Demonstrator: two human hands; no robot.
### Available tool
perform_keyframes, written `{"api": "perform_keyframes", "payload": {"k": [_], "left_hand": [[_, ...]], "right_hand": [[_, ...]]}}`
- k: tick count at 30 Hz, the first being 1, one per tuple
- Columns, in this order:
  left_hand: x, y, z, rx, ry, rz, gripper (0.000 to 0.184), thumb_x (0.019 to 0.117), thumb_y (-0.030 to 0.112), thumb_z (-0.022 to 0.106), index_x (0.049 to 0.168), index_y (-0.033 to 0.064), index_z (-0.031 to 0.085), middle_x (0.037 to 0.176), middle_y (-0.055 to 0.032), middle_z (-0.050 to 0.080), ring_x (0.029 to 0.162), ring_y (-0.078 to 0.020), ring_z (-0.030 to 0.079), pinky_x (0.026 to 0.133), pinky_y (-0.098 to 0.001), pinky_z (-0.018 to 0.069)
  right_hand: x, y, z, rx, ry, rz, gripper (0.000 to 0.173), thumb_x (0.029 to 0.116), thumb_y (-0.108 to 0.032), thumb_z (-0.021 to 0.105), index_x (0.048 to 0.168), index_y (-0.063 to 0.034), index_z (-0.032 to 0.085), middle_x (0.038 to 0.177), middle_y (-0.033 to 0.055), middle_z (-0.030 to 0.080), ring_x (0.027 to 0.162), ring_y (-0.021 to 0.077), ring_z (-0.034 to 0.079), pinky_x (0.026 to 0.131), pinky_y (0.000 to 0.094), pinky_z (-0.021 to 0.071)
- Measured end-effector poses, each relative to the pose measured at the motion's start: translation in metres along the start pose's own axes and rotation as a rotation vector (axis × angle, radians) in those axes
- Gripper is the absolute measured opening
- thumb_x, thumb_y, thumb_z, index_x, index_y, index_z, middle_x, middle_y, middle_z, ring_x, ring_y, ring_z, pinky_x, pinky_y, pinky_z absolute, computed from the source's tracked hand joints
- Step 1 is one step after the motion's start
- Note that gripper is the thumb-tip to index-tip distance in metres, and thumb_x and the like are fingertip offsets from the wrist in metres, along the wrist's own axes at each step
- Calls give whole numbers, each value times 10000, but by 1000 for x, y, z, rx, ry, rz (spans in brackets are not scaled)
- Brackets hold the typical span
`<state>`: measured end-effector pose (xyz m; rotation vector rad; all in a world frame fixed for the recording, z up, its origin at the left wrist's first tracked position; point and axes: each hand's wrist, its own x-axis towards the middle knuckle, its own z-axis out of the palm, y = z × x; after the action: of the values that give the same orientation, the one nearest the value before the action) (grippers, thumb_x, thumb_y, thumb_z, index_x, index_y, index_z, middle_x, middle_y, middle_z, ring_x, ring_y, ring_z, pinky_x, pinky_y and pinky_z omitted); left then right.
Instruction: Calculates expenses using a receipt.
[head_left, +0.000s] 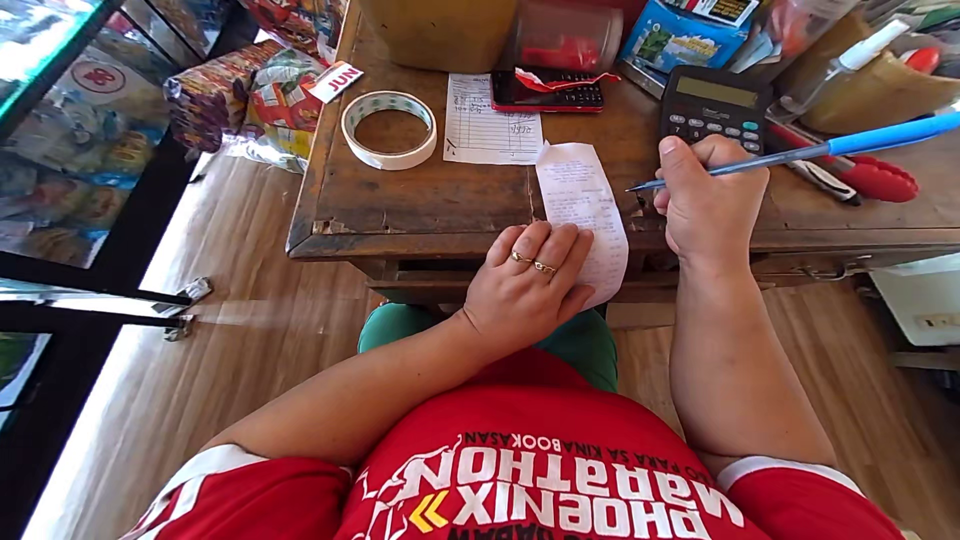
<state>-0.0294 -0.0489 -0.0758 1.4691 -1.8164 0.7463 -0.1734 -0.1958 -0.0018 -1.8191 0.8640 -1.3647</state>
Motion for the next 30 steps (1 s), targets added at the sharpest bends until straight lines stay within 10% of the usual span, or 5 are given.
{"api": "perform_keyframes", "payload": {"k": [30], "left_hand": [[1, 2, 2, 13, -16, -20, 478, 984, 449, 582, 1298, 103, 686, 1283, -102, 665, 1170, -263, 582, 1062, -392, 370]], "right_hand": [[-5, -11, 1, -253, -115, 34, 332, 968, -185, 649, 671, -189, 502, 557, -137, 486, 464, -70, 470, 460, 113, 402]]}}
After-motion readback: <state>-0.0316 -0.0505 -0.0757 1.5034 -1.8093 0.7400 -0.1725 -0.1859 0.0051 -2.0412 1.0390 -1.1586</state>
